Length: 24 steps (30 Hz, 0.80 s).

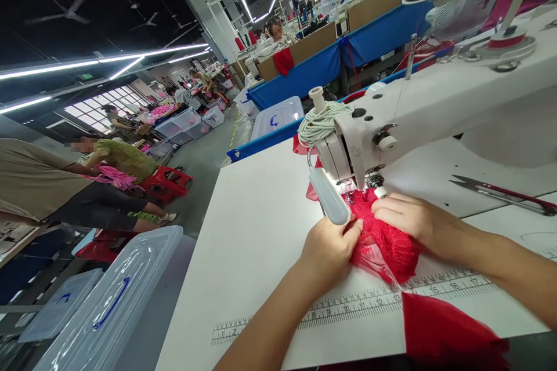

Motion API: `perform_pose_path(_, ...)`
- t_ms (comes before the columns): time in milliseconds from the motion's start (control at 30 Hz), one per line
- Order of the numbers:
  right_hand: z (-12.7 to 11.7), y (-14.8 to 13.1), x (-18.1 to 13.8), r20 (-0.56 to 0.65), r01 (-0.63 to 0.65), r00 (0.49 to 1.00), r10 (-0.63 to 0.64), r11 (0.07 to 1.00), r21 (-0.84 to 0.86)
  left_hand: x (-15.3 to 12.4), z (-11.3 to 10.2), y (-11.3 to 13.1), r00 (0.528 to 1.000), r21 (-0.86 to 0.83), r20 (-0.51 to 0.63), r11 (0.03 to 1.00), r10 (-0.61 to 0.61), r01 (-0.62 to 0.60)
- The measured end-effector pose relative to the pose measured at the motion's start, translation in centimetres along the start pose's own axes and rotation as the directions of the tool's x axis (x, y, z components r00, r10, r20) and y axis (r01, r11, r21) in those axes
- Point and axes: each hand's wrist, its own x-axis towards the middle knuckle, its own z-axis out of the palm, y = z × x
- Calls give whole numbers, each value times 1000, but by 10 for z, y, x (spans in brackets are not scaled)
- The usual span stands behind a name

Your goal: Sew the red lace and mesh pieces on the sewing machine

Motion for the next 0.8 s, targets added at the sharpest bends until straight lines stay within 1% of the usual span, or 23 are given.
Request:
perform_pose_path(133,0,1,2,-2,49,999,-49,997,-66,-2,-13,3,996,-44,85,999,15,-11)
perform_pose_path(233,-1,0,2,23,89,996,-86,982,-164,-3,-17,5,994,-65,106,998,8,-1)
perform_pose_path(300,-2,-1,2,71,86,995,-73,974,-208,-3,-16,5,996,-78,87,997,5,2)
perform_pose_path(367,-2,-3,1,88,60,995,-40,969,-239,-5,-14,5,998,-81,56,997,-7,12)
perform_pose_path(433,-1,-4,0,58,22,998,-6,962,-272,-6,-11,5,999,-72,35,997,-26,28)
perform_pose_path(533,1,-6,-1,19,-3,1000,10,948,-319,-9,-9,5,999,-43,16,998,-41,42)
perform_pose_path(667,2,-6,-2,19,9,1000,-3,940,-342,-9,-9,6,999,-41,-5,998,-45,45)
perform_pose_path(800,2,-5,-3,12,-11,1000,16,943,-332,-9,-11,6,999,-50,-5,998,-43,43)
